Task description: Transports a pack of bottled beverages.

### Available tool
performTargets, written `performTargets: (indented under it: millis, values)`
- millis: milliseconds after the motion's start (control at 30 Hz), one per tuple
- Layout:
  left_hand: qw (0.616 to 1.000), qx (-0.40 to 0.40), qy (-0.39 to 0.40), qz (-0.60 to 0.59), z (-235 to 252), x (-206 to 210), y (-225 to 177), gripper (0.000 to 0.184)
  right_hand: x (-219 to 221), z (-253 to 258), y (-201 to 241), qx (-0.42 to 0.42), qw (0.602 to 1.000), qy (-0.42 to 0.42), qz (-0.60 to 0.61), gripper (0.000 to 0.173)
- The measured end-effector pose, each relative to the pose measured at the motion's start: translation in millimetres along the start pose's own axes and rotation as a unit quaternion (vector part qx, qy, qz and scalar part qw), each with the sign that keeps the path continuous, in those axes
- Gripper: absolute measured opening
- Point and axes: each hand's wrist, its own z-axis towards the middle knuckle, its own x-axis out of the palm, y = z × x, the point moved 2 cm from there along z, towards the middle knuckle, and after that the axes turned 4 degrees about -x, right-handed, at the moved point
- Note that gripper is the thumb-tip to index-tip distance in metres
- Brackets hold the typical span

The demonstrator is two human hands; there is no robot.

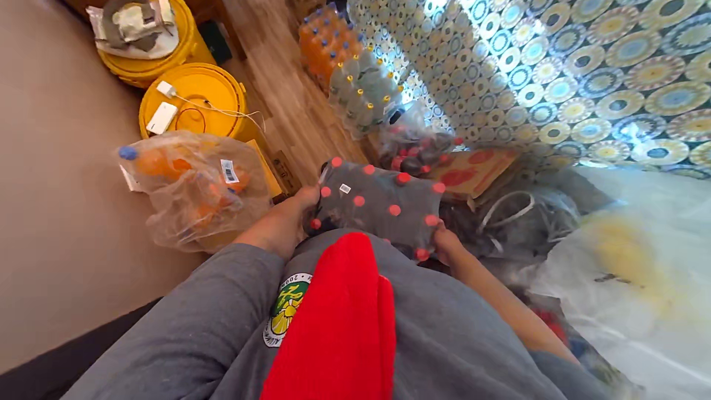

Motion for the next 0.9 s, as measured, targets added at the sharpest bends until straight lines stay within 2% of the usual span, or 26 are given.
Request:
performTargets:
  millis: [100,333,600,700,900]
  values:
    - [1.000,-0.012,-0.009,-0.024,13.3,-15.8,7.6,0.079,9.3,-0.6,18.4,-0.006,0.999,0.019,-0.048,0.070]
    - [0.999,-0.036,-0.027,-0.024,40.4,-47.2,6.0,0.081,17.4,8.4,58.7,0.005,0.998,0.003,-0.055,0.081]
    - [0.997,-0.068,-0.030,-0.019,61.3,-62.9,-17.3,0.082,23.4,59.8,89.4,0.008,0.998,0.039,-0.048,0.078]
    - [0.995,-0.085,-0.044,-0.041,68.2,-65.7,-27.5,0.081,25.3,96.8,100.2,-0.004,0.995,0.062,-0.077,0.079]
    - [0.983,-0.124,-0.038,-0.130,81.2,-65.4,-42.6,0.077,13.1,134.2,141.8,-0.012,0.983,0.123,-0.136,0.068]
